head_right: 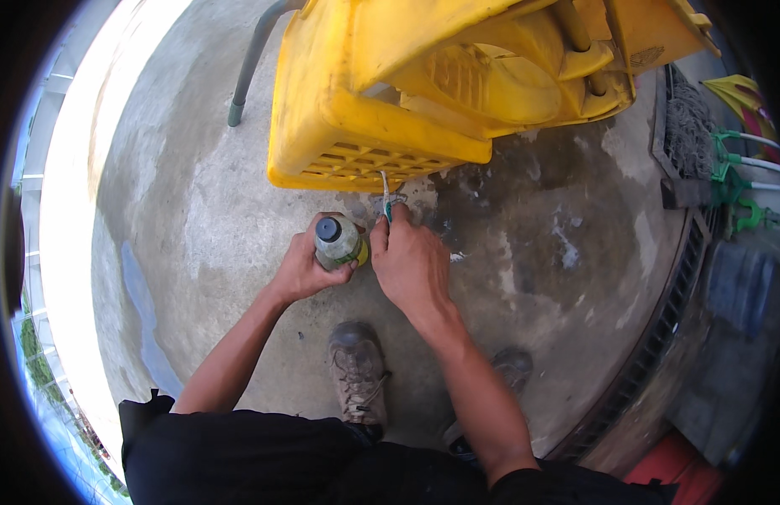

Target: The person scrubs the underside and sides of a yellow mop bucket with a toothbrush and a small bottle of cleaning liquid. They repeatedly apply liquid and scrub different sections, then rinse the toothbrush under a tap.

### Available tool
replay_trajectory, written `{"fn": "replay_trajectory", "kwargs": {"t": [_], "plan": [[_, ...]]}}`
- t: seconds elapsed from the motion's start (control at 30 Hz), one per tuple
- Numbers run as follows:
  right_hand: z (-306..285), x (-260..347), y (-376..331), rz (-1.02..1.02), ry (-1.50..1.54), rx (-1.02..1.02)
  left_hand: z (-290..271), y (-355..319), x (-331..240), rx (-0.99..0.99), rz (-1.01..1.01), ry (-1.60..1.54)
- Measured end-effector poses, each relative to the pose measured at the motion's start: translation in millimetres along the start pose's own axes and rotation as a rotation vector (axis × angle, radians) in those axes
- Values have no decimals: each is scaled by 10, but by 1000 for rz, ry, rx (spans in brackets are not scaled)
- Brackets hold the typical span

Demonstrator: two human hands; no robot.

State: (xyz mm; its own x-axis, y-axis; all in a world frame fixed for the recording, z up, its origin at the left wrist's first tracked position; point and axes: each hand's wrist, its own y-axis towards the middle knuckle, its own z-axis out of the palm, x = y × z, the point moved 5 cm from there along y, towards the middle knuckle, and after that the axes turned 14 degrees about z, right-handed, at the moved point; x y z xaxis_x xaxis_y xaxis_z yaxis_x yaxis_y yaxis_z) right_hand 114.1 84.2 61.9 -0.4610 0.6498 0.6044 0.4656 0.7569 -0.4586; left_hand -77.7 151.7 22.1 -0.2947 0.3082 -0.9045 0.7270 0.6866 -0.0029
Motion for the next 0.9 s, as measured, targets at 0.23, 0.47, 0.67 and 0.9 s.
{"fn": "replay_trajectory", "kwargs": {"t": [0.23,0.47,0.67,0.9], "plan": [[10,-119,121,26,-37,-109,14,10,-6,17,19,-11],[-43,18,65,-14,-17,-58,12,-1,-8,25,32,6],[65,44,53,-33,-62,-59,25,-20,-3,15,54,21],[171,-209,254,-55,380,252,33,-17,-19,28,62,51]]}}
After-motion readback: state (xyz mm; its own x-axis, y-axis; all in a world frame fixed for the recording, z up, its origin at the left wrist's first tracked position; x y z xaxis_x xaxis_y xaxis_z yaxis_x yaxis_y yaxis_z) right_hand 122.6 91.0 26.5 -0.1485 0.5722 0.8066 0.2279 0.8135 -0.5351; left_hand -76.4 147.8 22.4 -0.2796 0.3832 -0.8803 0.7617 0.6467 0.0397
